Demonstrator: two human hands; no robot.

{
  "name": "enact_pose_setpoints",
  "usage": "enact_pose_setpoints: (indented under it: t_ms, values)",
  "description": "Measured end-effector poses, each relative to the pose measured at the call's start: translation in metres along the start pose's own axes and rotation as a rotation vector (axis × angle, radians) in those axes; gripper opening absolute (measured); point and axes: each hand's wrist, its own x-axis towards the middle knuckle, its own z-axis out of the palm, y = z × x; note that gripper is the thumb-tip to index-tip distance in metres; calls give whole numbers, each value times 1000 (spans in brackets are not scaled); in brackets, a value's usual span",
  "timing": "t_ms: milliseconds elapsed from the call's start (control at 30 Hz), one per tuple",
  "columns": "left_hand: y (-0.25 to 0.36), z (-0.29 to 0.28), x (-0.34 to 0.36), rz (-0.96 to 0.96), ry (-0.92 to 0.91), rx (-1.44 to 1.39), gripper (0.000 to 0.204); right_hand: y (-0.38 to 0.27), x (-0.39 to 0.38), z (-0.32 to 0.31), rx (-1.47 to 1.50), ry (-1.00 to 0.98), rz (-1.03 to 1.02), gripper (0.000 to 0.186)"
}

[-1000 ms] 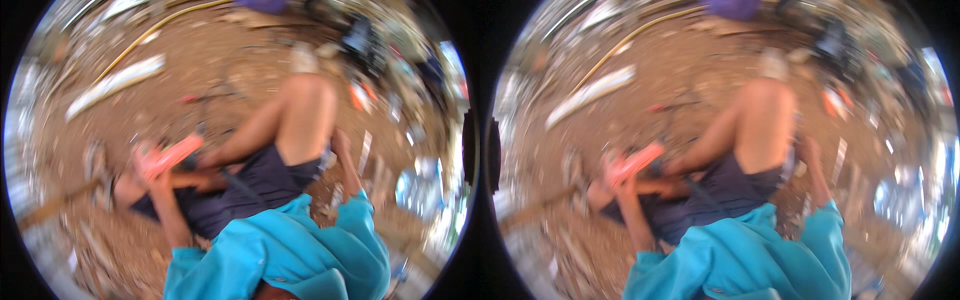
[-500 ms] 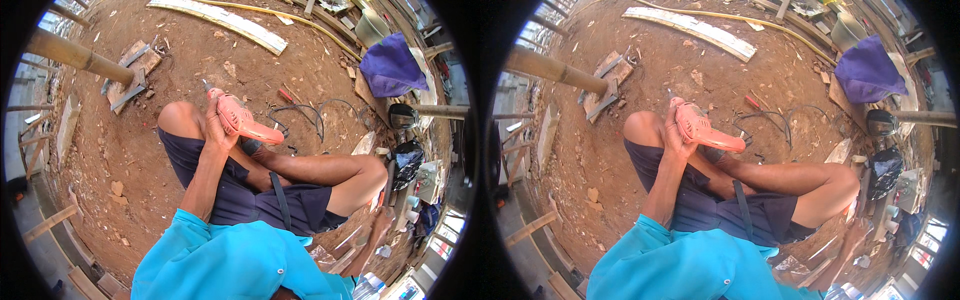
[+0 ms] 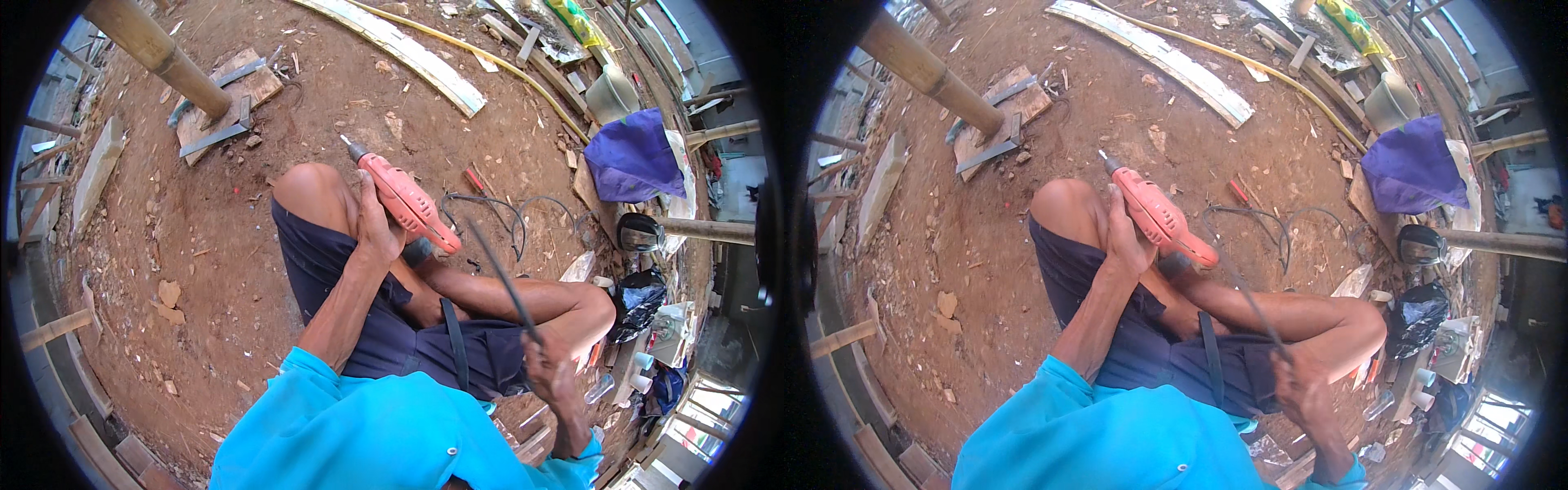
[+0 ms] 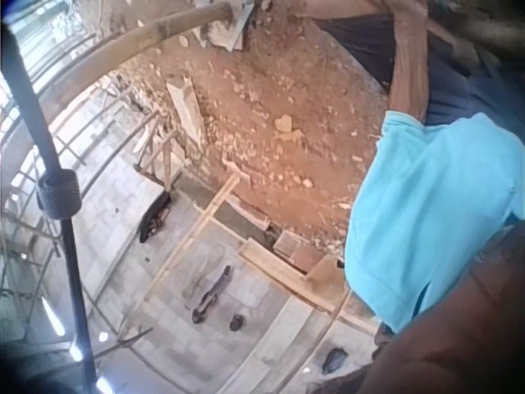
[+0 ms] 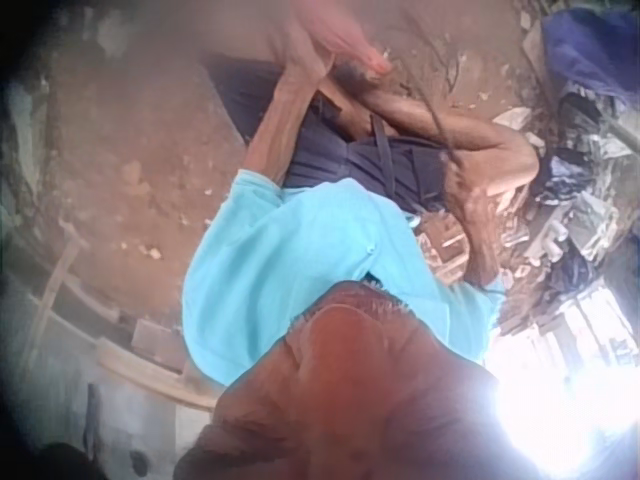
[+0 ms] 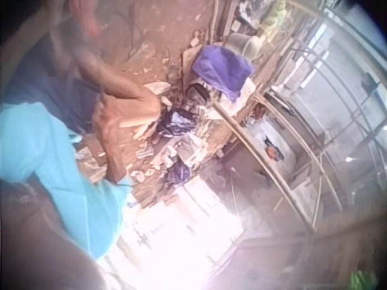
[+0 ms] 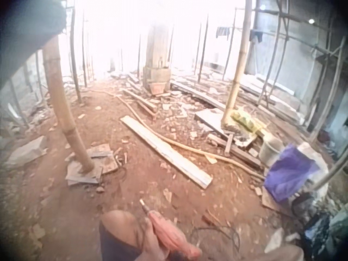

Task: The person sits on the ground and repairs a disassembled red power drill. They manipulate internal components and wires with their hands, then reattach the pink outer casing to complete the assembly.

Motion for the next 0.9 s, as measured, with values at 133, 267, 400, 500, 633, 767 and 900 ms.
enact_pose_setpoints:
  t_ms: [133, 267, 400, 500, 633, 767, 900]
  values:
    - [3, -9, -7, -41, -55, 27, 49, -12, 23, 30, 48, -30, -76, 11]
    - [-9, -28, 9, -7, -47, 57, 49, -9, 29, 29, -40, -48, -115, 13]
    - [-11, -23, 7, 24, 21, 122, 47, -10, 33, 21, -125, -104, -139, 15]
    - [-9, -18, 5, 88, -13, 136, 45, -16, 36, 20, -137, -116, -120, 16]
    - [-5, -12, 2, 60, 17, 109, 41, -18, 35, 17, -138, -138, -128, 15]
    - [-9, -24, 10, 25, -4, 100, 37, -22, 31, 22, -245, -125, -95, 17]
    - [-7, -28, 10, -14, -57, 117, 35, -24, 32, 23, -491, -44, -169, 19]
